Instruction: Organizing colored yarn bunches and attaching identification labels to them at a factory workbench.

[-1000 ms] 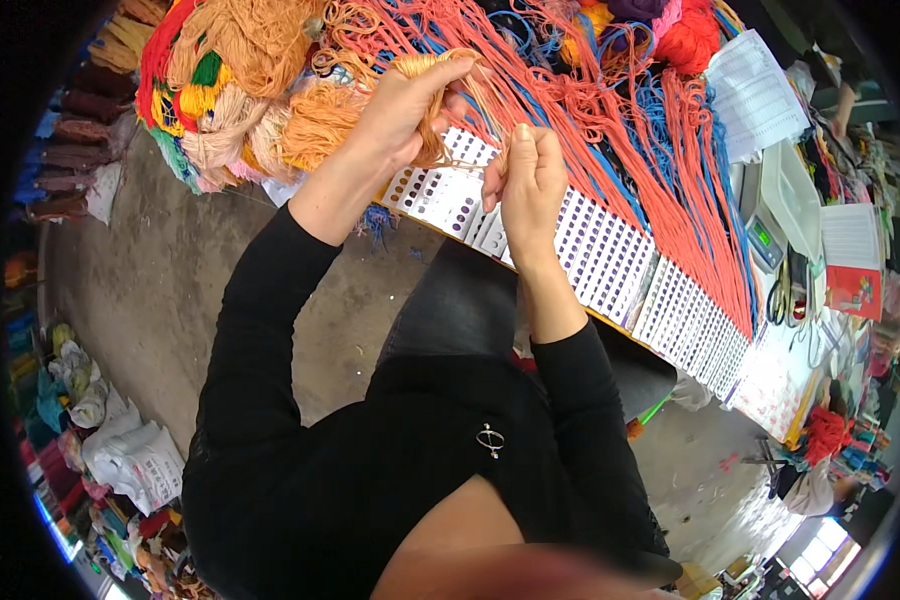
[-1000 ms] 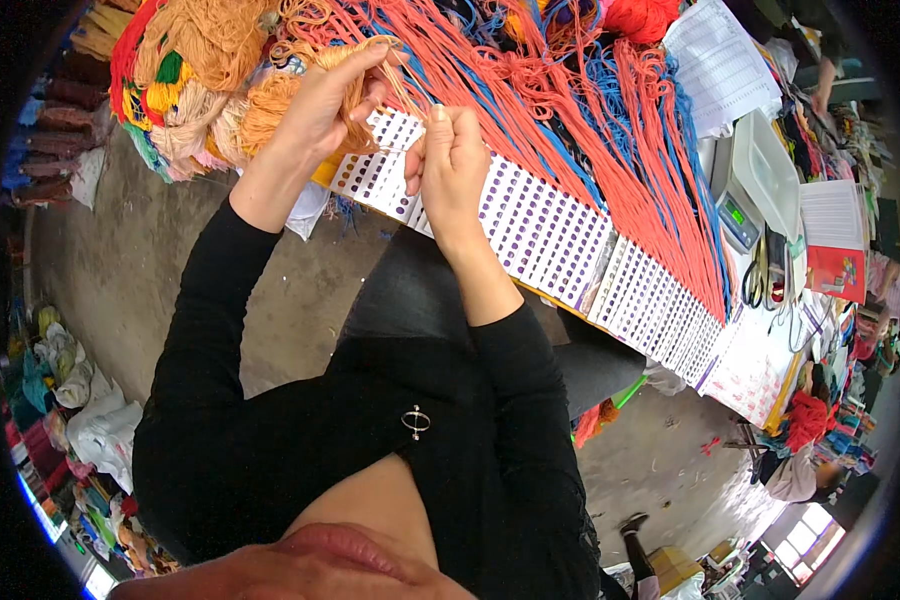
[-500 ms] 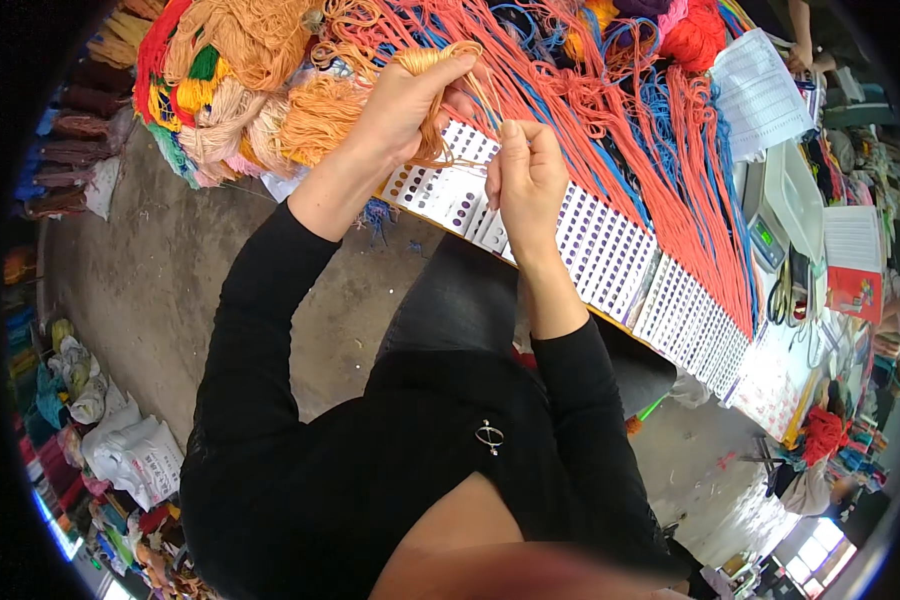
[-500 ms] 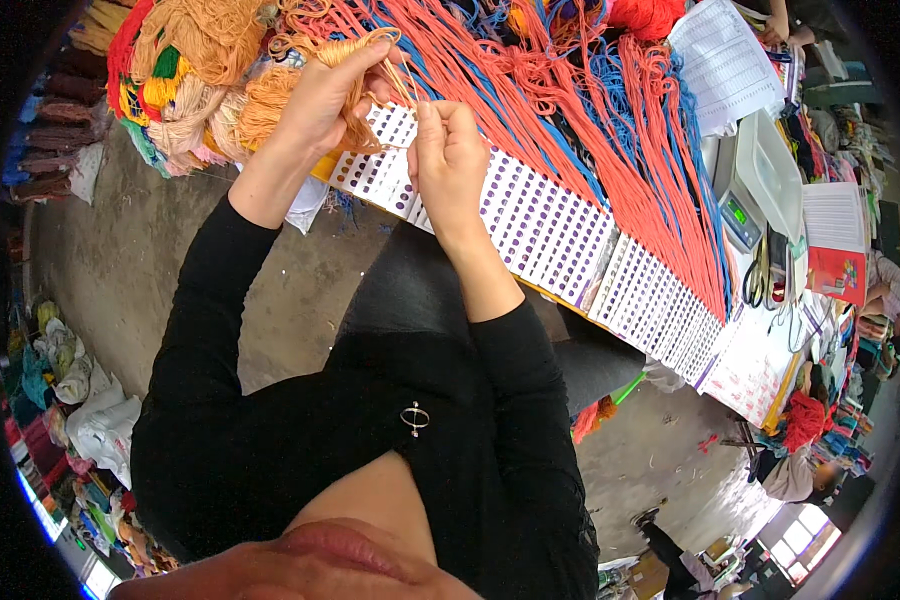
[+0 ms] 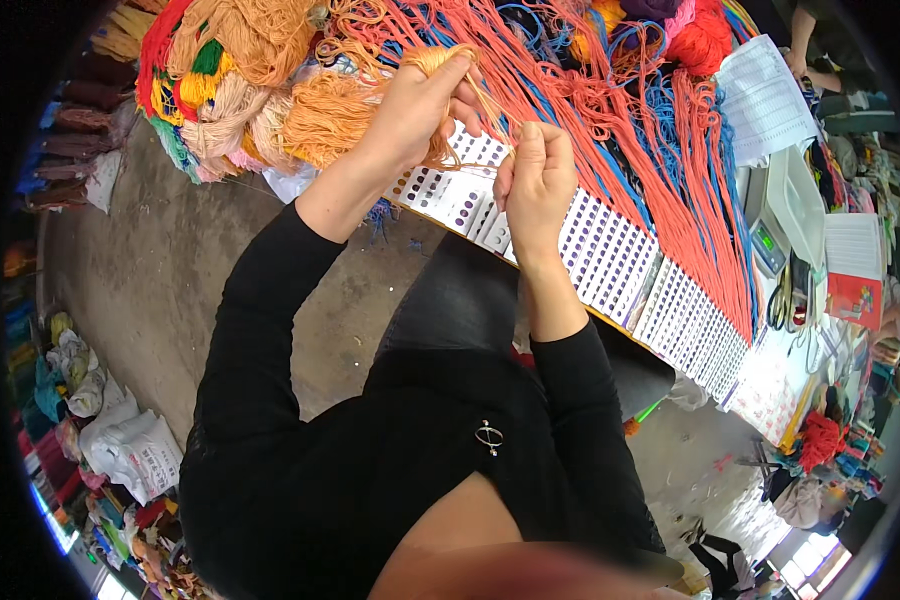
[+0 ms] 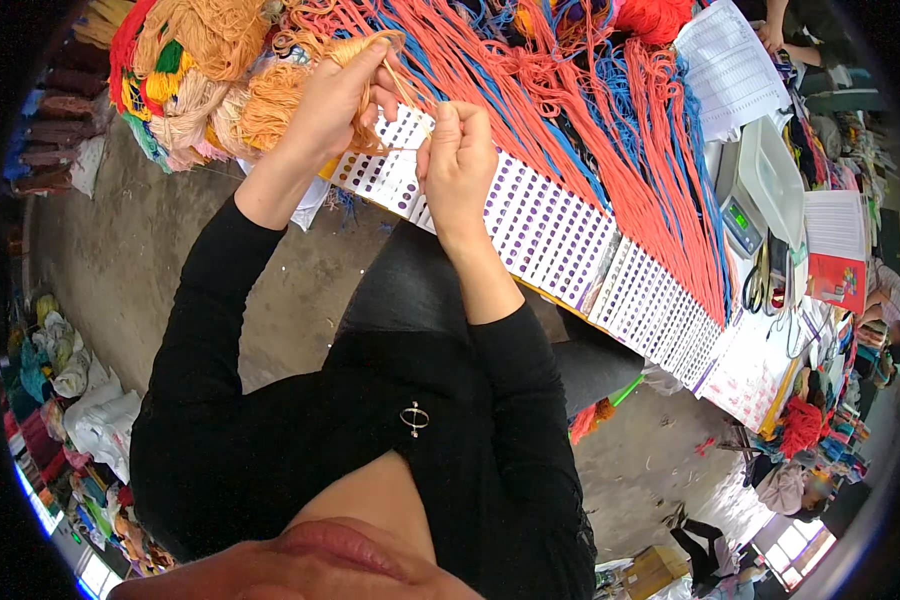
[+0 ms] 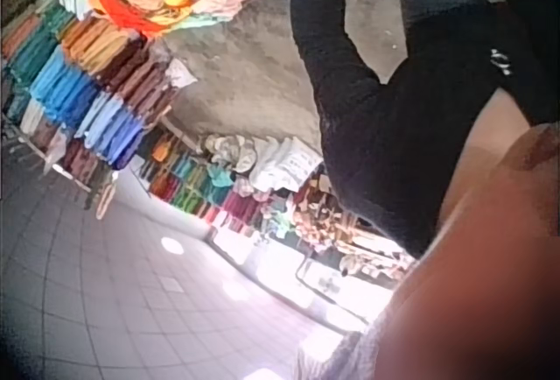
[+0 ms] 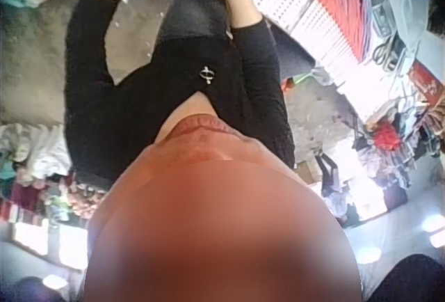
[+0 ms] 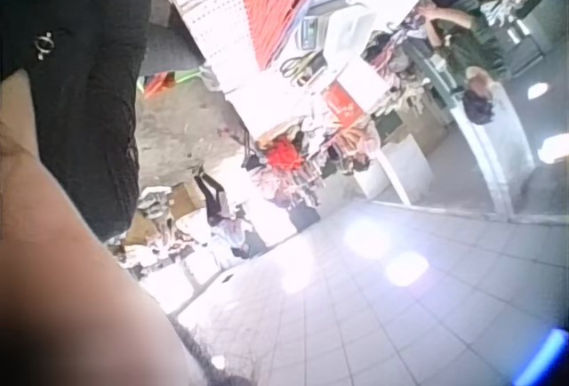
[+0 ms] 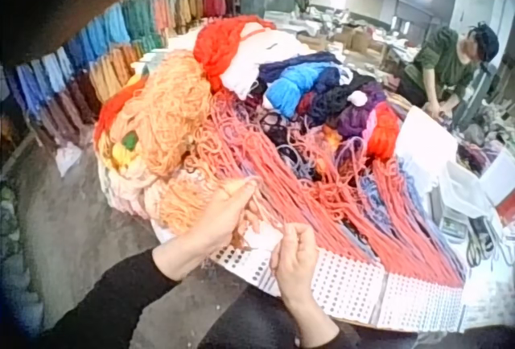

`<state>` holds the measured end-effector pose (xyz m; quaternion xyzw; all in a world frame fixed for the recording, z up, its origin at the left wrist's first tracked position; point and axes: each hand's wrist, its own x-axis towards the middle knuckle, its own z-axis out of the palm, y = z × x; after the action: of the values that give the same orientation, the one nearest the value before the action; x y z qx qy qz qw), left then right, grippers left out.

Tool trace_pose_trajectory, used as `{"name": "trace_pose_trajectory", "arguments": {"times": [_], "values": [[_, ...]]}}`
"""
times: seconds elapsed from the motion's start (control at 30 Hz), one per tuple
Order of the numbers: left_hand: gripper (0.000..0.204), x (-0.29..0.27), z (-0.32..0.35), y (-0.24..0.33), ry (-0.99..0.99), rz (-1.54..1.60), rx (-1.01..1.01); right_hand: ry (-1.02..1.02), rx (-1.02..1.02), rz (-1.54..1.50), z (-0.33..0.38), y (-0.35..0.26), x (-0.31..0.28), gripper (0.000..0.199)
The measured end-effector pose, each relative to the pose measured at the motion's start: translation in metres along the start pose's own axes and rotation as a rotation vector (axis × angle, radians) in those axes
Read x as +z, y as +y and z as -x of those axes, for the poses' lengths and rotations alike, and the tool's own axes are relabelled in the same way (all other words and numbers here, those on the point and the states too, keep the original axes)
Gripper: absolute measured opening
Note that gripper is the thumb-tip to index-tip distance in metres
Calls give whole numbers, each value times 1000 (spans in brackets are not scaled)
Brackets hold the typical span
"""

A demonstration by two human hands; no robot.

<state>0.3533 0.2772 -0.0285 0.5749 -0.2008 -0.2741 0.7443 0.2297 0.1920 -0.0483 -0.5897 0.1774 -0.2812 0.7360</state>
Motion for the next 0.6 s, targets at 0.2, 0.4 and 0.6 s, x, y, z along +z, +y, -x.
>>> {"name": "trace_pose_trajectory", "arguments": {"times": [0.2,0.4,0.6], "values": [[27,1,-1,-2,-37,81,-79,-82,42,-92,3,-3,-1,19],[27,4,-1,3,-59,58,-24,-119,47,-56,4,-5,-1,19],[28,6,0,1,-10,39,-21,-66,15,-87,3,-2,-2,17]]}}
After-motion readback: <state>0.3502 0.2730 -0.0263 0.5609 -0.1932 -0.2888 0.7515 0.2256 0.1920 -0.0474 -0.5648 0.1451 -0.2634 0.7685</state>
